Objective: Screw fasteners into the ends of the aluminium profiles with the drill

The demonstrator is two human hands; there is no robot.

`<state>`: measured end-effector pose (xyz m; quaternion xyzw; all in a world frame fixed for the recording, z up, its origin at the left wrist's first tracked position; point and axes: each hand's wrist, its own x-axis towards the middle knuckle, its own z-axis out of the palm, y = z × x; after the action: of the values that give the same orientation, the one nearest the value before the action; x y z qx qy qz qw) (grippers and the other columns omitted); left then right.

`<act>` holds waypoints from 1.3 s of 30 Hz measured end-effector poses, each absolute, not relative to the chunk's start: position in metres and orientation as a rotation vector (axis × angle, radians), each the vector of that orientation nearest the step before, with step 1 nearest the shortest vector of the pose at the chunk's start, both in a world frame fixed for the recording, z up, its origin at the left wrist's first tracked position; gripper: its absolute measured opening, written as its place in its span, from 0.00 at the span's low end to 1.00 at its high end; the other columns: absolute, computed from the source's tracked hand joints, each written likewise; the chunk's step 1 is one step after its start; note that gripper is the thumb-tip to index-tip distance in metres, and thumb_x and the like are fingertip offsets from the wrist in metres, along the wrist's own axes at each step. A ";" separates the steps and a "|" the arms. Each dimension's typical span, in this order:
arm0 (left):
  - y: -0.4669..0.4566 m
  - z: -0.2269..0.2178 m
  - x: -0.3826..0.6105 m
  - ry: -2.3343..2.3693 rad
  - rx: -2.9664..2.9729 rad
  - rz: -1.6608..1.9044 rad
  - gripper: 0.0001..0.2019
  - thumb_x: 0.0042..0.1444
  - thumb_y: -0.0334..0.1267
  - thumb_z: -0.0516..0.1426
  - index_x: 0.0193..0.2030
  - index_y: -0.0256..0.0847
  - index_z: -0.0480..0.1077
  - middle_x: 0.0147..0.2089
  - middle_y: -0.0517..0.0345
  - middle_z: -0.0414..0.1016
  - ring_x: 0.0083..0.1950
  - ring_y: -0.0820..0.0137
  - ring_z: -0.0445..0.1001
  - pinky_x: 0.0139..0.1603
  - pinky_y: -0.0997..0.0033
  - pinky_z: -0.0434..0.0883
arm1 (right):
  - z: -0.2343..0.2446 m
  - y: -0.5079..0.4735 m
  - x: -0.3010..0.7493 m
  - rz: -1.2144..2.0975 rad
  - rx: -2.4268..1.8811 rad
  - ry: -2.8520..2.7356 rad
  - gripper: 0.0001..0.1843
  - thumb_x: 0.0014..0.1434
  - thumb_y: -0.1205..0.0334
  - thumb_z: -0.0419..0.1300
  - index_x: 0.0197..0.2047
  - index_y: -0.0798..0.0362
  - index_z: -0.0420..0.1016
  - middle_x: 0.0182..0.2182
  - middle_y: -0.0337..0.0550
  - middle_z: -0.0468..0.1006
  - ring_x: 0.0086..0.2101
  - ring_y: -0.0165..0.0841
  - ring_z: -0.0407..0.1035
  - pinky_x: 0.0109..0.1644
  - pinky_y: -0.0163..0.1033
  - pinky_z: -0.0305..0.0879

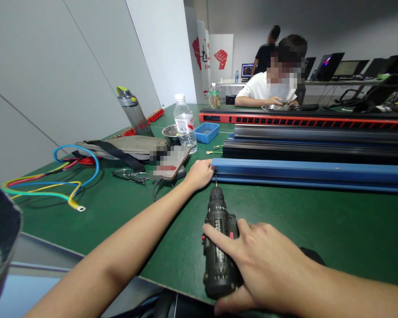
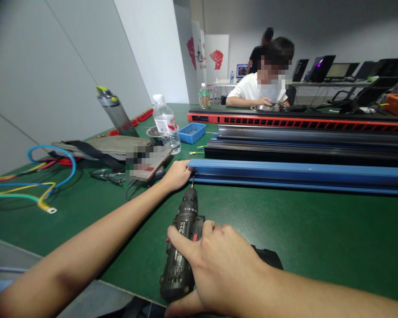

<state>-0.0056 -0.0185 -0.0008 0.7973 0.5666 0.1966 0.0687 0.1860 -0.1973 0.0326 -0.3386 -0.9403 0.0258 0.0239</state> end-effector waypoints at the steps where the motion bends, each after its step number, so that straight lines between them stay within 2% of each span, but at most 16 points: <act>1: -0.019 -0.001 -0.006 1.708 2.398 0.593 0.22 0.66 0.41 0.42 0.36 0.37 0.77 0.39 0.46 0.81 0.41 0.59 0.77 0.41 0.68 0.68 | 0.032 -0.197 0.186 0.080 -1.049 -2.913 0.60 0.45 0.18 0.50 0.71 0.47 0.50 0.32 0.51 0.74 0.29 0.47 0.72 0.28 0.43 0.65; 20: -0.020 0.000 -0.005 1.715 2.401 0.584 0.22 0.66 0.40 0.43 0.36 0.38 0.77 0.40 0.46 0.81 0.42 0.59 0.77 0.43 0.68 0.69 | 0.033 -0.197 0.186 0.107 -1.050 -2.917 0.60 0.45 0.19 0.52 0.72 0.47 0.50 0.32 0.50 0.73 0.29 0.48 0.71 0.28 0.44 0.65; 28: -0.018 -0.002 -0.005 1.709 2.407 0.583 0.22 0.65 0.40 0.43 0.36 0.37 0.77 0.40 0.45 0.81 0.42 0.58 0.77 0.43 0.67 0.69 | 0.034 -0.196 0.186 0.123 -1.059 -2.913 0.61 0.42 0.21 0.57 0.71 0.48 0.52 0.31 0.47 0.72 0.29 0.44 0.70 0.30 0.41 0.63; 39: -0.020 0.000 -0.007 1.649 2.396 0.613 0.19 0.63 0.38 0.44 0.37 0.38 0.76 0.40 0.48 0.81 0.42 0.60 0.77 0.45 0.67 0.70 | 0.034 -0.197 0.186 0.139 -1.043 -2.907 0.61 0.44 0.21 0.55 0.71 0.50 0.51 0.32 0.50 0.73 0.30 0.47 0.71 0.30 0.43 0.64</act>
<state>-0.0074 -0.0205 0.0002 0.8032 0.5528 0.2054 0.0843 0.1855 -0.1972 0.0335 -0.3372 -0.9400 0.0451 0.0250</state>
